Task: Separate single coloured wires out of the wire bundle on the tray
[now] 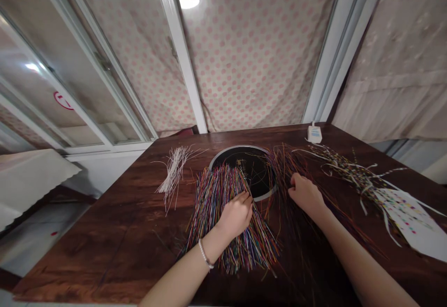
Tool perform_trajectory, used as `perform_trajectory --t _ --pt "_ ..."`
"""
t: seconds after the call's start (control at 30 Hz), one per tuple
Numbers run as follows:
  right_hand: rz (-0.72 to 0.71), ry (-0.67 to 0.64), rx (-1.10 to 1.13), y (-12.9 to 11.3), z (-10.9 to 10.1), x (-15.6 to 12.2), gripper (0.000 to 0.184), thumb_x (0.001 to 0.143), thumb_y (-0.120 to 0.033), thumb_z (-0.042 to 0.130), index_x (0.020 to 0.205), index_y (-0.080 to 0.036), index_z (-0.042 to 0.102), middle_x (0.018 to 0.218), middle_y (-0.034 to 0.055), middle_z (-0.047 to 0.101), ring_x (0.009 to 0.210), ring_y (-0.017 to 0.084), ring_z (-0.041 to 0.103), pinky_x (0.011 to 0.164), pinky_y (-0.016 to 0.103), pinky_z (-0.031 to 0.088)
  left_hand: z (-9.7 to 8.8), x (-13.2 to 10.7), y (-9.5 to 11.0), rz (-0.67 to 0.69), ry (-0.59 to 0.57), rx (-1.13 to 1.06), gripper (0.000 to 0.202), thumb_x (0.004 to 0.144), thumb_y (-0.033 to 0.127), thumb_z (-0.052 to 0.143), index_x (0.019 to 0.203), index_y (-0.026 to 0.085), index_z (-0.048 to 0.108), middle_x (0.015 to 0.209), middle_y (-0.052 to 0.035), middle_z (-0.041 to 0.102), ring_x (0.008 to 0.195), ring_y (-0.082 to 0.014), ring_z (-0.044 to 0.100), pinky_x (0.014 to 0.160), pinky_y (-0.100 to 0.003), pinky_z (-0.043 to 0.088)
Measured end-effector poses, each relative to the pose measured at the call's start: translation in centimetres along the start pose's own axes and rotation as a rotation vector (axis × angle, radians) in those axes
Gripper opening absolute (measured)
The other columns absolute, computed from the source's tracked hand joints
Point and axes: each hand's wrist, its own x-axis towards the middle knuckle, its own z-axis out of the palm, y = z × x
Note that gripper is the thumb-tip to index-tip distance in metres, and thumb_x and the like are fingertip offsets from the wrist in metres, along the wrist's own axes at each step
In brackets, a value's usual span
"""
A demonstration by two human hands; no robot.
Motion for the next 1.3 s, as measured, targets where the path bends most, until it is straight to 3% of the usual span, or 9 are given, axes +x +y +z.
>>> perform_trajectory --t 0.1,0.23,0.37,0.6,0.77,0.9,1.1,1.3 --pt "-0.178 0.056 0.197 -1.3 0.5 -0.5 0.008 0.071 -0.018 0.047 0.076 -0.02 0.053 0.074 0.0032 0.057 0.063 0.015 0.054 0.058 0.025 0.034 -0.1 0.0 0.0 0.009 -0.013 -0.005 0.03 0.086 0.019 0.036 0.109 0.018 0.055 0.117 -0.0104 0.055 0.11 -0.0199 0.051 0.094 -0.036 0.043" --pt "-0.384 -0.167 0.446 -3.8 1.7 -1.9 0.009 0.075 -0.027 0.048 0.075 -0.021 0.055 0.057 -0.0021 0.055 0.055 0.013 0.052 0.056 0.023 0.036 -0.3 0.0 0.0 0.035 -0.019 -0.054 0.035 0.085 0.017 0.036 0.118 0.018 0.049 0.121 -0.0104 0.053 0.114 -0.0198 0.047 0.098 -0.038 0.04" --pt "-0.417 -0.209 0.375 -5.0 2.4 -3.2 0.012 0.074 -0.034 0.054 0.073 -0.022 0.054 0.052 -0.0037 0.054 0.051 0.012 0.051 0.054 0.023 0.033 -0.2 0.1 0.0 -0.014 -0.034 -0.12 0.034 0.085 0.012 0.033 0.115 0.014 0.047 0.115 -0.0117 0.056 0.114 -0.0184 0.048 0.097 -0.035 0.041" --pt "-0.422 -0.193 0.274 -5.5 1.9 -4.0 0.015 0.069 -0.035 0.059 0.068 -0.022 0.052 0.058 -0.0037 0.057 0.054 0.012 0.052 0.053 0.022 0.028 0.0 0.0 -0.3 0.01 -0.052 -0.056 0.039 0.078 0.008 0.038 0.114 0.017 0.051 0.12 -0.0089 0.051 0.113 -0.0195 0.046 0.098 -0.036 0.039" --pt "-0.382 -0.217 0.258 -5.5 2.2 -3.9 0.005 0.069 -0.023 0.054 0.065 -0.021 0.054 0.056 -0.0028 0.058 0.051 0.011 0.051 0.053 0.022 0.029 -0.4 0.0 0.1 -0.011 -0.067 -0.031 0.045 0.077 0.009 0.04 0.12 0.019 0.046 0.112 -0.0087 0.052 0.107 -0.0212 0.047 0.094 -0.038 0.04" --pt "-0.273 -0.197 0.204 -5.1 2.6 -3.4 0.003 0.066 -0.019 0.054 0.064 -0.019 0.055 0.059 0.0008 0.06 0.054 0.013 0.054 0.053 0.023 0.03 -0.8 0.0 0.3 -0.002 -0.082 -0.033 0.047 0.076 0.008 0.04 0.121 0.019 0.044 0.12 -0.0084 0.049 0.113 -0.0211 0.043 0.097 -0.039 0.037" --pt "-0.172 -0.149 0.209 -3.8 2.7 -2.1 0.009 0.066 -0.023 0.051 0.06 -0.018 0.056 0.06 0.0031 0.061 0.059 0.015 0.057 0.057 0.023 0.034 -0.8 0.1 0.2 0.005 -0.104 -0.035 0.044 0.077 0.009 0.039 0.119 0.019 0.046 0.129 -0.0065 0.045 0.12 -0.0202 0.037 0.101 -0.038 0.033" --pt "-0.022 -0.114 0.131 -2.1 1.2 -0.9 0.015 0.065 -0.032 0.052 0.061 -0.02 0.059 0.064 0.0065 0.062 0.064 0.02 0.058 0.056 0.027 0.034 -0.7 0.1 0.0 0.009 -0.114 -0.048 0.045 0.077 0.009 0.04 0.121 0.019 0.045 0.132 -0.0056 0.044 0.122 -0.0193 0.036 0.102 -0.038 0.031"
